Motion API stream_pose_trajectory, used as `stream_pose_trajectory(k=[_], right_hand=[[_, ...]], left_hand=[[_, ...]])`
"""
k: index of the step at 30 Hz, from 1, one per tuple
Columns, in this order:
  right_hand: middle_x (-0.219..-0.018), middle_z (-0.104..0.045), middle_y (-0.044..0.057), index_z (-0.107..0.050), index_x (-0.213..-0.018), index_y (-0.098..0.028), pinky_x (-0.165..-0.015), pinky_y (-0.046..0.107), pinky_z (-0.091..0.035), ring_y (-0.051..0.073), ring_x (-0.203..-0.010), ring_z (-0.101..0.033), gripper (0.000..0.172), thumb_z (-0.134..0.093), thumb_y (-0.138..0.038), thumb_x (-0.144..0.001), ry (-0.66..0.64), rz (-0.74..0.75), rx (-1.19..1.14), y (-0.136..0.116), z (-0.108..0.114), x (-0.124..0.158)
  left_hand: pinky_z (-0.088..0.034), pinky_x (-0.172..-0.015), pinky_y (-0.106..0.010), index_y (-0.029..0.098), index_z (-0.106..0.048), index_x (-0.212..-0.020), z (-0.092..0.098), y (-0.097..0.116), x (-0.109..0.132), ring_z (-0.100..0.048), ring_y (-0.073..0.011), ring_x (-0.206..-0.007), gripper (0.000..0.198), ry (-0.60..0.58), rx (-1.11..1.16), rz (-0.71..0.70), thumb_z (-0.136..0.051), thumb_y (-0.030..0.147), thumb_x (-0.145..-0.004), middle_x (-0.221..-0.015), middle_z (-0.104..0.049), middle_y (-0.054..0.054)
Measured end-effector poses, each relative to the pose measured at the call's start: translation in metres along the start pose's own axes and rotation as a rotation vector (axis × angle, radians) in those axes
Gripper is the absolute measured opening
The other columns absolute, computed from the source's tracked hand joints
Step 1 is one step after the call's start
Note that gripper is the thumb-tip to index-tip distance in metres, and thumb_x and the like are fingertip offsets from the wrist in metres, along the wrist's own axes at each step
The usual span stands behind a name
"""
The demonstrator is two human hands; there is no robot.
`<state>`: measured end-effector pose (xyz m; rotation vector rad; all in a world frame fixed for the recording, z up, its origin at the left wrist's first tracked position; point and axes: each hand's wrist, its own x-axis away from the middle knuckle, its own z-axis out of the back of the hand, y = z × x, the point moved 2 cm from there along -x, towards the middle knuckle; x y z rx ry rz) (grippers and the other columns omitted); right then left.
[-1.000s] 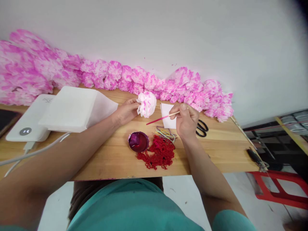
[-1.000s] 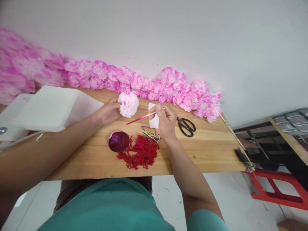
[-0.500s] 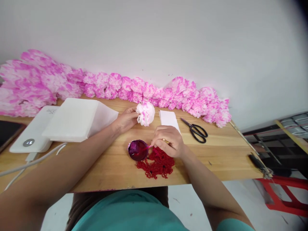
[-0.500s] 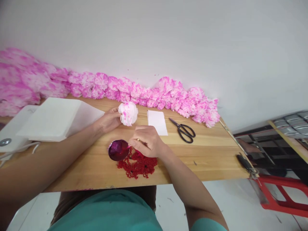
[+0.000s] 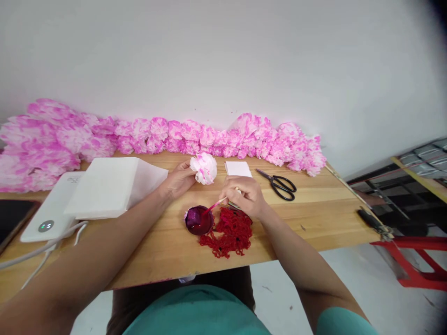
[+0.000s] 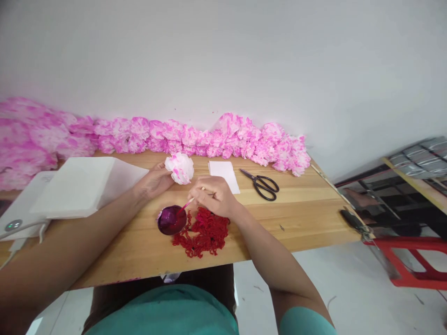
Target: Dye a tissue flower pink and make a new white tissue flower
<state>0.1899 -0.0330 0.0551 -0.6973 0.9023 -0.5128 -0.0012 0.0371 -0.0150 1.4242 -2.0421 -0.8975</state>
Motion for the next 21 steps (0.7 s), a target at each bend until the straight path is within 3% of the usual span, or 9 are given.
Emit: stream_pose_trajectory(k=[4, 9, 12, 16, 21], right_hand=[[-0.056, -0.063, 0.000, -0.074, -0.076, -0.021, -0.057, 0.027, -0.043, 0.013, -0.055, -0.059, 0.039, -0.055, -0.048, -0.097, 0.245, -0.218, -0.250, 0.022, 0.009, 0.004], [-0.045, -0.049, -0.004, -0.068, -0.061, -0.022, -0.049, 0.026, -0.038, 0.012, -0.047, -0.049, 0.042, -0.074, -0.059, -0.080, 0.435, -0.425, -0.607, 0.039, 0.006, -0.004], [-0.045, -0.043, -0.005, -0.063, -0.059, -0.022, -0.051, 0.025, -0.042, 0.010, -0.050, -0.046, 0.039, -0.079, -0.053, -0.075, 0.521, -0.468, -0.759, 0.039, 0.009, -0.010], [-0.052, -0.046, -0.006, -0.061, -0.068, -0.023, -0.055, 0.022, -0.046, 0.009, -0.054, -0.048, 0.031, -0.075, -0.047, -0.082, 0.656, -0.475, -0.806, 0.044, 0.023, -0.010], [-0.060, -0.057, -0.006, -0.068, -0.078, -0.023, -0.054, 0.020, -0.049, 0.009, -0.060, -0.054, 0.038, -0.088, -0.052, -0.064, 0.734, -0.466, -0.761, 0.058, 0.036, -0.006]], left_hand=[[-0.052, -0.076, -0.031, 0.016, -0.073, -0.081, 0.000, -0.001, -0.002, -0.066, -0.0165, -0.076, 0.031, -0.003, 0.003, 0.015, -0.090, 0.016, -0.056, -0.085, -0.075, -0.004], [-0.053, -0.080, -0.031, 0.015, -0.076, -0.087, -0.003, 0.001, -0.001, -0.067, -0.0170, -0.080, 0.031, -0.026, -0.028, 0.056, -0.090, 0.019, -0.060, -0.090, -0.076, -0.006], [-0.053, -0.083, -0.031, 0.015, -0.077, -0.087, -0.004, 0.002, 0.000, -0.067, -0.0172, -0.083, 0.033, -0.018, -0.026, 0.061, -0.091, 0.021, -0.059, -0.093, -0.076, -0.006], [-0.054, -0.084, -0.032, 0.015, -0.077, -0.087, -0.003, 0.001, 0.000, -0.068, -0.0184, -0.084, 0.033, -0.010, -0.027, 0.076, -0.091, 0.022, -0.059, -0.093, -0.077, -0.006], [-0.054, -0.083, -0.033, 0.015, -0.076, -0.088, -0.003, 0.001, -0.001, -0.069, -0.0207, -0.089, 0.032, -0.006, -0.028, 0.075, -0.089, 0.023, -0.060, -0.097, -0.076, -0.007]])
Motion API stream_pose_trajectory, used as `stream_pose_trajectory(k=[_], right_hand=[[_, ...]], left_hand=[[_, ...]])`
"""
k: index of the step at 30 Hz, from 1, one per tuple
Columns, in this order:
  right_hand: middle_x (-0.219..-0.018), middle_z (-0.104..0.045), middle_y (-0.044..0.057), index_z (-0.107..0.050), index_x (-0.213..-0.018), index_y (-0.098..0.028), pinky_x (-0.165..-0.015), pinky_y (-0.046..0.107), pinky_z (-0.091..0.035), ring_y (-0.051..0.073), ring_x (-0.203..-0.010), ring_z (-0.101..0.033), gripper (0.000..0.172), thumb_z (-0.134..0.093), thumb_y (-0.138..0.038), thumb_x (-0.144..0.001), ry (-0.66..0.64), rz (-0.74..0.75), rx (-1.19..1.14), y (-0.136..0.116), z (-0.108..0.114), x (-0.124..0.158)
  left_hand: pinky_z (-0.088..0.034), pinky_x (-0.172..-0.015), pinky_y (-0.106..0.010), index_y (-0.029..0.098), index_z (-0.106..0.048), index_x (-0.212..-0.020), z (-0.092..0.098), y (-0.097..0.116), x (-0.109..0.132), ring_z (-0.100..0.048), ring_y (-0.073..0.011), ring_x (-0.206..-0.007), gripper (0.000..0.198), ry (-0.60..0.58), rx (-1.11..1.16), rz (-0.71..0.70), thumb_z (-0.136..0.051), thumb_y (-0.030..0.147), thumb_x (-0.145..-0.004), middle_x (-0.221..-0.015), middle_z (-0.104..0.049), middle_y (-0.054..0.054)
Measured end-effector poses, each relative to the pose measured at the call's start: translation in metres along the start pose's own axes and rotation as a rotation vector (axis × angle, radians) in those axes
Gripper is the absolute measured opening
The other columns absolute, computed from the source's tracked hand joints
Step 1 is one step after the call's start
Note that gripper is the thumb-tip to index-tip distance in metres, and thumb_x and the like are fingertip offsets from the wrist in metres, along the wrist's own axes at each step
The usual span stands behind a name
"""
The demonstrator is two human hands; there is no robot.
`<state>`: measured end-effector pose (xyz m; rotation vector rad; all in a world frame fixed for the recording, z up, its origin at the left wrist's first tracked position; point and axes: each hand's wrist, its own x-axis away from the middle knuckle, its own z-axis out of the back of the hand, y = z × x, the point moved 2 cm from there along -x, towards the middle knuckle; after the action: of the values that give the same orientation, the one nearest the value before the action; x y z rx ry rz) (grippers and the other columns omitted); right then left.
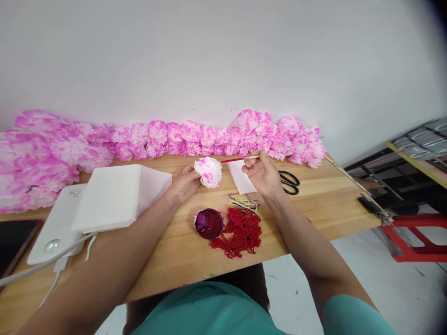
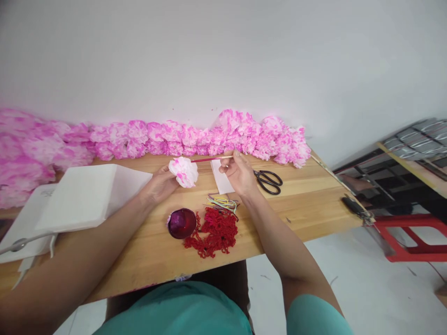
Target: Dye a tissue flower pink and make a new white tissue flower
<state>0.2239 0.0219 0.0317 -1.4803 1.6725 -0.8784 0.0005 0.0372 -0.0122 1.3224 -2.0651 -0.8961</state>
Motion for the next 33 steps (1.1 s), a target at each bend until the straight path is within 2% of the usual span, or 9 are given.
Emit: stream_pose_trajectory(k=[8, 13, 17, 20, 23, 25, 30, 33], right_hand=[[-0.070, -0.065, -0.004, -0.071, -0.085, -0.025, -0.056, 0.021, -0.051, 0.010, -0.067, -0.059, 0.039, -0.086, -0.056, -0.066, -0.058, 0.064, 0.150, 0.005, 0.003, -0.003], [-0.071, -0.064, -0.005, -0.071, -0.087, -0.026, -0.058, 0.020, -0.051, 0.009, -0.069, -0.060, 0.035, -0.082, -0.055, -0.073, -0.077, 0.141, 0.188, 0.003, 0.005, -0.005], [-0.069, -0.063, -0.005, -0.070, -0.088, -0.027, -0.056, 0.021, -0.051, 0.010, -0.068, -0.059, 0.035, -0.081, -0.057, -0.073, -0.057, 0.170, 0.209, 0.002, 0.006, -0.007], [-0.068, -0.062, -0.005, -0.071, -0.084, -0.027, -0.055, 0.022, -0.051, 0.010, -0.065, -0.058, 0.036, -0.083, -0.058, -0.070, -0.030, 0.180, 0.192, -0.002, 0.004, -0.007], [-0.068, -0.060, -0.004, -0.071, -0.085, -0.027, -0.055, 0.021, -0.051, 0.009, -0.065, -0.058, 0.034, -0.082, -0.056, -0.072, -0.028, 0.221, 0.192, -0.010, -0.003, -0.005], [-0.068, -0.060, -0.004, -0.071, -0.085, -0.027, -0.056, 0.022, -0.051, 0.009, -0.064, -0.057, 0.031, -0.081, -0.055, -0.075, -0.049, 0.244, 0.214, -0.017, -0.009, -0.005], [-0.068, -0.056, -0.003, -0.066, -0.085, -0.026, -0.055, 0.024, -0.049, 0.010, -0.061, -0.055, 0.033, -0.066, -0.058, -0.088, -0.053, 0.365, 0.412, -0.029, -0.020, -0.009], [-0.067, -0.054, -0.003, -0.063, -0.083, -0.026, -0.056, 0.025, -0.048, 0.010, -0.059, -0.054, 0.034, -0.059, -0.059, -0.092, -0.006, 0.462, 0.451, -0.026, -0.023, -0.006]], left_hand=[[-0.052, -0.083, -0.032, 0.015, -0.074, -0.086, 0.000, -0.001, 0.000, -0.067, -0.0185, -0.085, 0.030, 0.004, -0.005, 0.012, -0.087, 0.019, -0.059, -0.095, -0.075, -0.007], [-0.050, -0.074, -0.026, 0.016, -0.074, -0.085, -0.001, 0.002, 0.001, -0.064, -0.0138, -0.077, 0.031, 0.027, 0.041, -0.001, -0.086, 0.018, -0.057, -0.087, -0.074, -0.003], [-0.045, -0.063, -0.022, 0.015, -0.072, -0.077, -0.002, 0.002, -0.001, -0.057, -0.0099, -0.063, 0.021, 0.066, 0.060, -0.003, -0.080, 0.015, -0.057, -0.072, -0.068, 0.001], [-0.040, -0.056, -0.022, 0.015, -0.064, -0.065, -0.001, 0.002, -0.003, -0.049, -0.0079, -0.053, 0.012, 0.058, 0.072, -0.021, -0.074, 0.013, -0.059, -0.060, -0.058, 0.004], [-0.038, -0.054, -0.023, 0.016, -0.055, -0.054, 0.002, 0.001, -0.004, -0.044, -0.0077, -0.050, 0.019, 0.050, 0.100, -0.046, -0.072, 0.012, -0.060, -0.053, -0.050, 0.004], [-0.041, -0.058, -0.025, 0.016, -0.056, -0.054, 0.005, -0.001, -0.005, -0.049, -0.0098, -0.054, 0.019, 0.068, 0.097, -0.046, -0.072, 0.014, -0.063, -0.056, -0.054, 0.001], [-0.051, -0.073, -0.030, 0.017, -0.069, -0.074, 0.011, -0.005, -0.007, -0.066, -0.0191, -0.078, 0.008, 0.058, 0.040, -0.009, -0.075, 0.021, -0.073, -0.076, -0.069, -0.005], [-0.053, -0.074, -0.029, 0.017, -0.071, -0.074, 0.012, -0.005, -0.007, -0.066, -0.0185, -0.076, 0.009, 0.042, 0.025, 0.002, -0.078, 0.020, -0.070, -0.074, -0.069, -0.004]])
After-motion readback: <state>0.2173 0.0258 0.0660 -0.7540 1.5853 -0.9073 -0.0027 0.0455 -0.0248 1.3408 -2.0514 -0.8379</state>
